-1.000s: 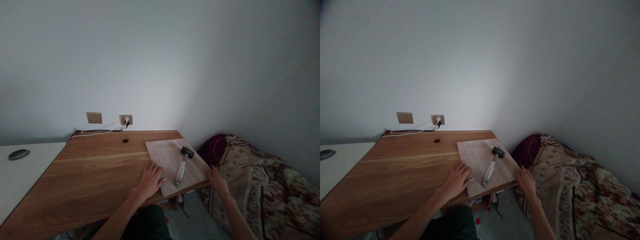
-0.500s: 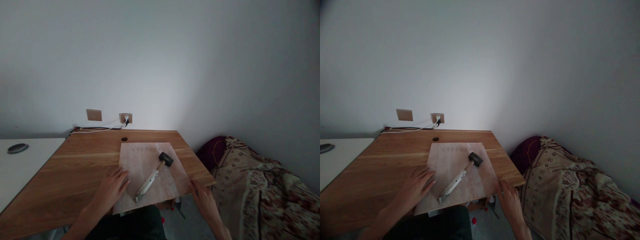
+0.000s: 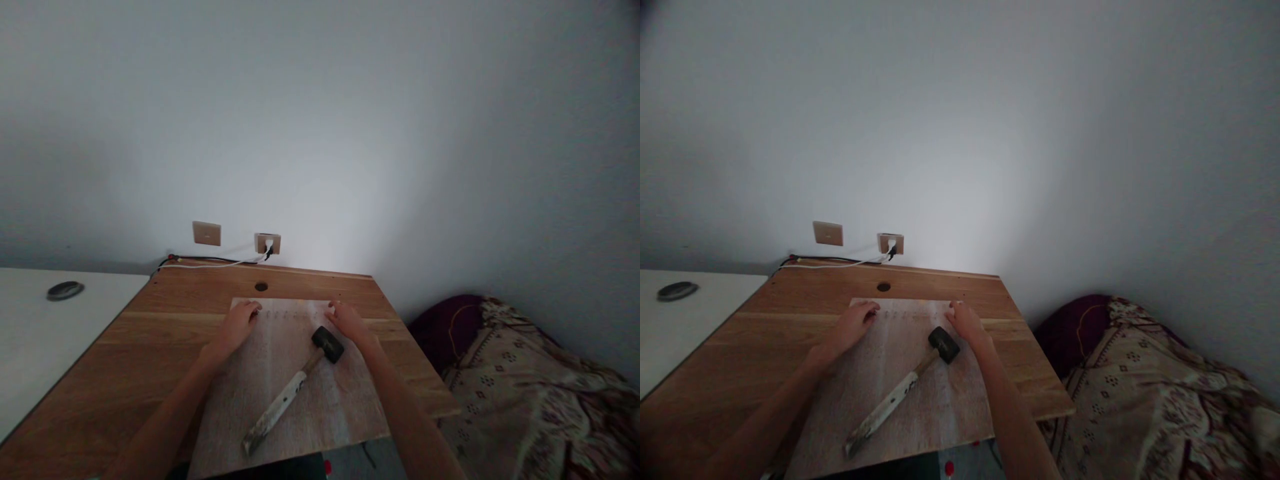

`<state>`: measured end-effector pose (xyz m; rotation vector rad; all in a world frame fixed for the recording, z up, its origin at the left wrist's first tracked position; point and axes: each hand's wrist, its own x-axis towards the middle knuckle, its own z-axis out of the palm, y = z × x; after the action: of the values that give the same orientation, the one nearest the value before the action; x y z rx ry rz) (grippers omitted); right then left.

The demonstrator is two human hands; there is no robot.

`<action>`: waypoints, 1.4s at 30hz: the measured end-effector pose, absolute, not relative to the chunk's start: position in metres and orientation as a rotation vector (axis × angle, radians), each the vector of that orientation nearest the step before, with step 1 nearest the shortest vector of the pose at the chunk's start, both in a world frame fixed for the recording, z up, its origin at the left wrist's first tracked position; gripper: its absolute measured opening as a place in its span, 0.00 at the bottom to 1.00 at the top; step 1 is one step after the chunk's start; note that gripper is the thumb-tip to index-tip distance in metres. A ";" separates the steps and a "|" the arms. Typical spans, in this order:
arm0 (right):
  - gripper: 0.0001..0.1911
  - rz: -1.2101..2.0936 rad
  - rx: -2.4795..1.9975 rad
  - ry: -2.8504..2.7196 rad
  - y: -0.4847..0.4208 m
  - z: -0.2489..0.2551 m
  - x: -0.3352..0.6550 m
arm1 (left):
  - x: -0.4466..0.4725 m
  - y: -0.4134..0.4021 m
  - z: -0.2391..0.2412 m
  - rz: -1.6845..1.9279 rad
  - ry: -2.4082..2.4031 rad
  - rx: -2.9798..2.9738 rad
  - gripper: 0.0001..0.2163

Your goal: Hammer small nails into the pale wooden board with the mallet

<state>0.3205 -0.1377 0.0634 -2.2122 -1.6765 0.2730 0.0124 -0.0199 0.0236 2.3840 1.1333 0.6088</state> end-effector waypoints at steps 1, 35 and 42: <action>0.04 0.305 -2.189 -1.685 -0.132 0.060 0.321 | 0.012 -0.019 0.023 0.610 1.110 2.363 0.12; 0.19 0.854 -1.641 -1.471 -0.110 0.068 0.325 | 0.052 -0.003 0.061 0.758 1.064 1.568 0.14; 0.22 0.904 -1.722 -1.413 -0.102 0.061 0.312 | 0.050 -0.004 0.045 0.557 1.128 1.775 0.12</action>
<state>0.3122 -0.1017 0.0614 -1.7220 -1.4130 0.9036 0.0500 -0.0035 0.0446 1.7748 1.1275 0.5569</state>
